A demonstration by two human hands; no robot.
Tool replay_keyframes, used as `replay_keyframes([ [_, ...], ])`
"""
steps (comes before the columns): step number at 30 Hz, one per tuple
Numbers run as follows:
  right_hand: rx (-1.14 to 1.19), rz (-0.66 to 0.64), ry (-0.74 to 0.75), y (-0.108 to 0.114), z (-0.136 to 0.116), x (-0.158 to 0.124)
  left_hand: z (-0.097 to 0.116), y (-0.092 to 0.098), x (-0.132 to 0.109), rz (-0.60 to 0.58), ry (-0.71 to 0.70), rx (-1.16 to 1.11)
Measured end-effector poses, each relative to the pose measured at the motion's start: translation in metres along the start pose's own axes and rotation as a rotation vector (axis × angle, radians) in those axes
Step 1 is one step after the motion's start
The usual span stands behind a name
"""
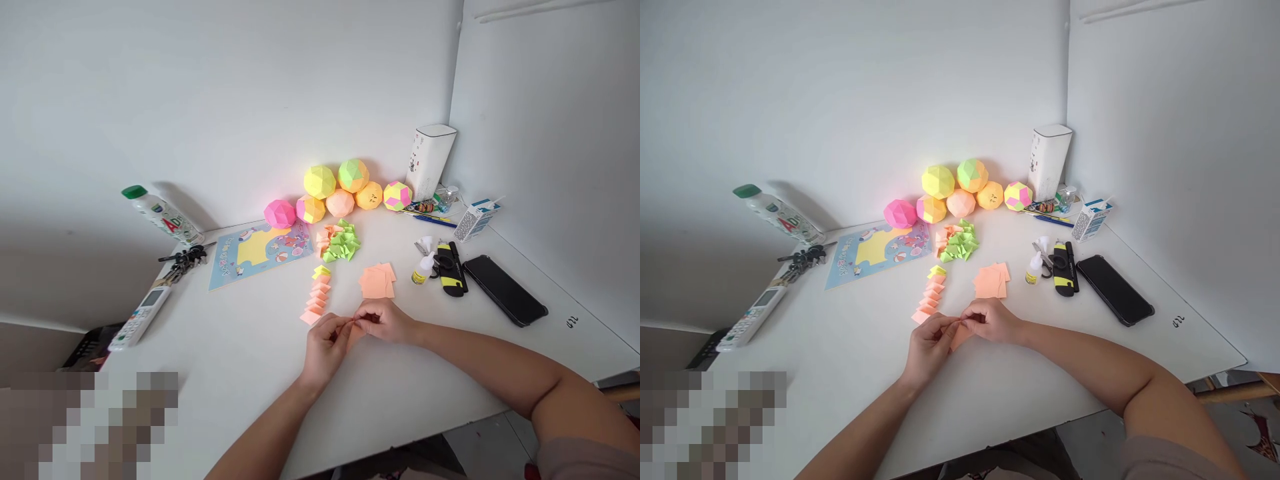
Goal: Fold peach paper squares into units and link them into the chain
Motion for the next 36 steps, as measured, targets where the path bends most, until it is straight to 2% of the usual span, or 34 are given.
replay_keyframes([
  [5, 0.004, 0.013, 0.014, -0.001, 0.0, -0.001, 0.0, -0.002, -0.001, 0.009, 0.005, -0.023],
  [11, -0.094, -0.006, 0.113, -0.002, -0.006, 0.0, -0.001, -0.007, -0.002, -0.017, 0.052, -0.022],
  [17, -0.078, -0.022, 0.085, -0.003, -0.004, -0.002, -0.002, -0.013, -0.003, -0.059, 0.113, -0.143],
  [23, -0.039, -0.002, 0.036, 0.001, -0.001, -0.002, -0.026, -0.026, -0.004, -0.056, 0.309, -0.254],
  [26, -0.025, -0.002, 0.009, 0.001, 0.004, -0.001, -0.034, -0.027, -0.001, 0.006, 0.252, -0.301],
  [31, -0.019, 0.009, 0.07, -0.001, 0.004, -0.001, -0.044, -0.035, 0.001, -0.091, 0.197, -0.278],
  [36, -0.018, 0.001, 0.087, -0.002, 0.003, -0.001, -0.047, -0.035, 0.0, -0.028, 0.193, -0.203],
])
Point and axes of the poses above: each hand's wrist, its own x-axis towards the middle knuckle, its own y-axis out of the back of the hand, z = x × y, the point moved 6 cm from there along x, towards the middle knuckle, and after that the axes turned 4 degrees about z, right-handed, at the moved point
